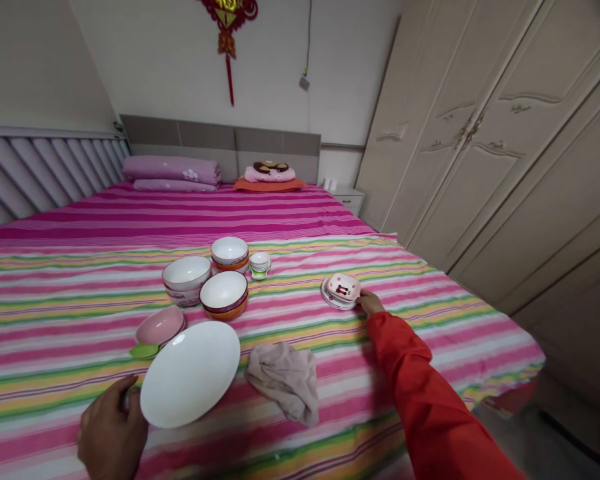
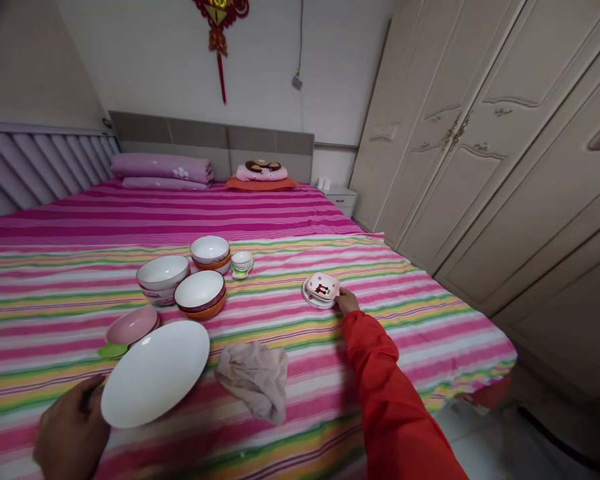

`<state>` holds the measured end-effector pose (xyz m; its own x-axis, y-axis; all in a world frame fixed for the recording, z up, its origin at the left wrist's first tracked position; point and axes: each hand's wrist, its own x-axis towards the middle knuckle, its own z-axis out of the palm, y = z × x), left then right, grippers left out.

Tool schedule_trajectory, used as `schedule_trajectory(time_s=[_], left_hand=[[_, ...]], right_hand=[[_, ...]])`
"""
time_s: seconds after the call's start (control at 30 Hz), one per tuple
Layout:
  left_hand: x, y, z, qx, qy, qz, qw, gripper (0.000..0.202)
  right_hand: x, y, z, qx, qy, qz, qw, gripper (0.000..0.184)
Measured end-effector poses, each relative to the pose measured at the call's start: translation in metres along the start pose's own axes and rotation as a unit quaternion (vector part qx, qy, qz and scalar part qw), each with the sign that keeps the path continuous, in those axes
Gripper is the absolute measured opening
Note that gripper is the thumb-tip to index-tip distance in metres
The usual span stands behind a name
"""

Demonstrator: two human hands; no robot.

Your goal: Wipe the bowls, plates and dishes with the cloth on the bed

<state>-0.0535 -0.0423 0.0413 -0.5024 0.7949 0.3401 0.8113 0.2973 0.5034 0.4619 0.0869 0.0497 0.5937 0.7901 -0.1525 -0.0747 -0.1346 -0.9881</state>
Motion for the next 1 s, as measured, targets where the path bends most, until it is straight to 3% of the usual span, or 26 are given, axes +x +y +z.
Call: schedule_trajectory(time_s=[0.13, 0.27, 0.43, 0.8, 1.0], left_hand=[[0.0, 0.001, 0.001, 0.007, 0.0, 0.003, 1.0, 0.038], [0.0, 0.001, 0.002, 0.009, 0.005, 0.012, 1.0, 0.036], [-0.001, 0.002, 0.001, 0.003, 0.007, 0.008, 1.0, 0.036], [-0.001, 0.004, -0.001, 0.007, -0.003, 0.004, 1.0, 0.038], [-0.001, 0.006, -0.001, 0.006, -0.004, -0.003, 1.0, 0.04]], right_hand=[[-0.005, -0.003, 0.002, 0.02, -0.033, 0.051, 0.998, 0.034], [-0.014, -0.006, 0.016, 0.032, -0.055, 0.077, 0.995, 0.032], [-0.029, -0.007, 0.045, 0.047, -0.09, 0.097, 0.99, 0.027], [-0.065, 0.004, 0.124, 0.052, -0.131, 0.106, 0.984, 0.036], [-0.075, 0.012, 0.152, 0.031, -0.148, 0.105, 0.983, 0.041]])
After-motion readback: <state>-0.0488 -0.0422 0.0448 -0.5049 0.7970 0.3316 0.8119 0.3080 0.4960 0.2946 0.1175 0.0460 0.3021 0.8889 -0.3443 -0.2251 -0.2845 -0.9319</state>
